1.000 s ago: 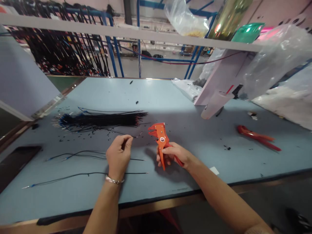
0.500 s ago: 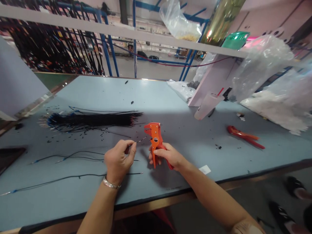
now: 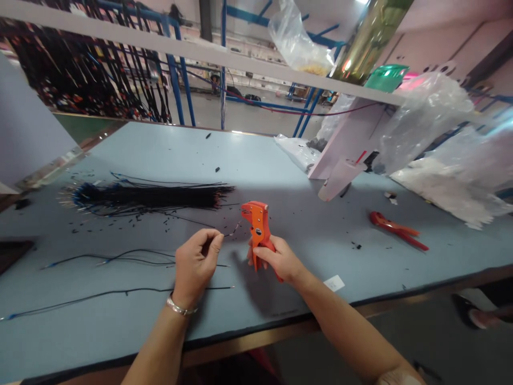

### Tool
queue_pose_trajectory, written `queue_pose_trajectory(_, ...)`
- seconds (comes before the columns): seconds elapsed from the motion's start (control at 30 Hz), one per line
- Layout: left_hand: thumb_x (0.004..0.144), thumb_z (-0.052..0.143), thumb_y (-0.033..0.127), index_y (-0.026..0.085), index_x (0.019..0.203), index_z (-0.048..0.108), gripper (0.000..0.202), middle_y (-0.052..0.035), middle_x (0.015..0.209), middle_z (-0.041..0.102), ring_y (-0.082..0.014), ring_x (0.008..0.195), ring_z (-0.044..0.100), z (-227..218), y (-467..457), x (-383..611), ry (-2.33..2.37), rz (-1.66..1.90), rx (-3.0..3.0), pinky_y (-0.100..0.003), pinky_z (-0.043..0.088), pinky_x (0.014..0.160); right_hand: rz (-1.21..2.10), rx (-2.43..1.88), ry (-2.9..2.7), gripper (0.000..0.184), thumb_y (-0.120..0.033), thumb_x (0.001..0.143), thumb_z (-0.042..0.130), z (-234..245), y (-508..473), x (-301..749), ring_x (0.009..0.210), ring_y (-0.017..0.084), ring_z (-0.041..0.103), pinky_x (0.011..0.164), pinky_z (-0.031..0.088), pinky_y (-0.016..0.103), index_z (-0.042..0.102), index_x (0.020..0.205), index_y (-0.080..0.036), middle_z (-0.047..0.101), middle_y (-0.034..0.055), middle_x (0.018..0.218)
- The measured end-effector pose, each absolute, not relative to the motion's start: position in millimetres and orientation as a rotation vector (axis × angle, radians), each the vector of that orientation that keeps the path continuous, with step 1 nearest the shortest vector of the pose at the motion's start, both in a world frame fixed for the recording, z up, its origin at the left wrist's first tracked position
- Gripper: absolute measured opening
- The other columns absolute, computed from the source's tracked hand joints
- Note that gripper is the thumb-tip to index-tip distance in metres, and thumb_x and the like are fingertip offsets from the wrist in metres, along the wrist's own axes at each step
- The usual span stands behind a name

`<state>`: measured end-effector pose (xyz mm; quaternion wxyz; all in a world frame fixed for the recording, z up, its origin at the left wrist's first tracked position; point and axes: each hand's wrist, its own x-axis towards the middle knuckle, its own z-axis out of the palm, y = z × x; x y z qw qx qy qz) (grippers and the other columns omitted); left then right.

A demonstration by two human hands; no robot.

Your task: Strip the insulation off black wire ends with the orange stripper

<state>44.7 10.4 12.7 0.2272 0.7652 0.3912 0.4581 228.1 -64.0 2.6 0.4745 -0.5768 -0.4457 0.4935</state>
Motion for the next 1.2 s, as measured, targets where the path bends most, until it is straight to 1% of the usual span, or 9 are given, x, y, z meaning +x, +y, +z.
queue_pose_trajectory(0.13,0.085,0.053,0.033,0.017,0.072,0.061,0.023,0.0032,0.06,0.057,-0.0089,0.054,0.049,14.9,12.2,44.5,1.054,1.144,2.053,-0.019,0.038,0.054,1.174,-1.416,-1.097,0.018,-0.028,0.075,0.057,4.5,-64.3,227.6,0.066,0.017,0.065,0.051,0.041,0.023,0.056,0.088,-0.016,0.066,0.0045,0.076)
queue_pose_trajectory(0.33,0.085,0.05,0.041,0.017,0.071,0.058,0.029,0.0032,0.06,0.05,-0.0103,0.056,0.044,15.0,14.8,44.8,1.006,0.974,1.912,-0.02,0.037,0.054,1.18,-1.384,-1.167,0.016,-0.028,0.075,0.057,11.6,-65.9,226.5,0.064,0.016,0.061,0.052,0.041,0.024,0.056,0.085,-0.017,0.065,0.0036,0.073)
queue_pose_trajectory(0.57,0.084,0.05,0.043,0.017,0.068,0.056,0.031,0.0023,0.06,0.049,-0.0111,0.058,0.043,16.0,11.0,49.7,0.94,0.941,1.863,-0.021,0.038,0.055,1.241,-1.288,-1.206,0.019,-0.03,0.075,0.057,12.0,-66.2,225.2,0.059,0.014,0.058,0.052,0.04,0.025,0.056,0.088,-0.017,0.065,0.0028,0.072)
queue_pose_trajectory(0.73,0.085,0.05,0.042,0.017,0.068,0.055,0.03,0.0039,0.058,0.045,-0.01,0.056,0.04,17.2,9.2,51.5,0.924,0.922,1.828,-0.02,0.036,0.054,1.276,-1.282,-1.211,0.023,-0.03,0.075,0.057,9.5,-65.6,224.5,0.062,0.015,0.058,0.052,0.04,0.025,0.056,0.092,-0.015,0.067,0.0052,0.075)
queue_pose_trajectory(0.83,0.085,0.049,0.043,0.017,0.067,0.055,0.032,0.0038,0.058,0.044,-0.0103,0.056,0.04,17.8,8.7,52.1,0.912,0.907,1.828,-0.021,0.035,0.054,1.275,-1.292,-1.21,0.024,-0.031,0.074,0.057,9.2,-65.3,223.8,0.063,0.016,0.059,0.052,0.04,0.025,0.057,0.092,-0.015,0.067,0.0061,0.075)
queue_pose_trajectory(1.07,0.084,0.048,0.044,0.017,0.067,0.054,0.032,0.0035,0.057,0.043,-0.0104,0.055,0.04,15.9,9.6,54.3,0.926,0.898,1.846,-0.021,0.034,0.053,1.183,-1.314,-1.285,0.016,-0.03,0.077,0.056,12.1,-66.1,219.4,0.06,0.015,0.056,0.057,0.043,0.026,0.057,0.084,-0.016,0.063,0.003,0.069)
queue_pose_trajectory(1.2,0.084,0.048,0.044,0.017,0.066,0.054,0.032,0.0035,0.057,0.043,-0.0102,0.054,0.04,16.3,9.9,55.0,0.928,0.915,1.859,-0.021,0.034,0.052,1.192,-1.335,-1.279,0.013,-0.03,0.079,0.055,9.5,-66.2,217.7,0.054,0.013,0.054,0.055,0.044,0.026,0.055,0.077,-0.018,0.06,0.0009,0.062)
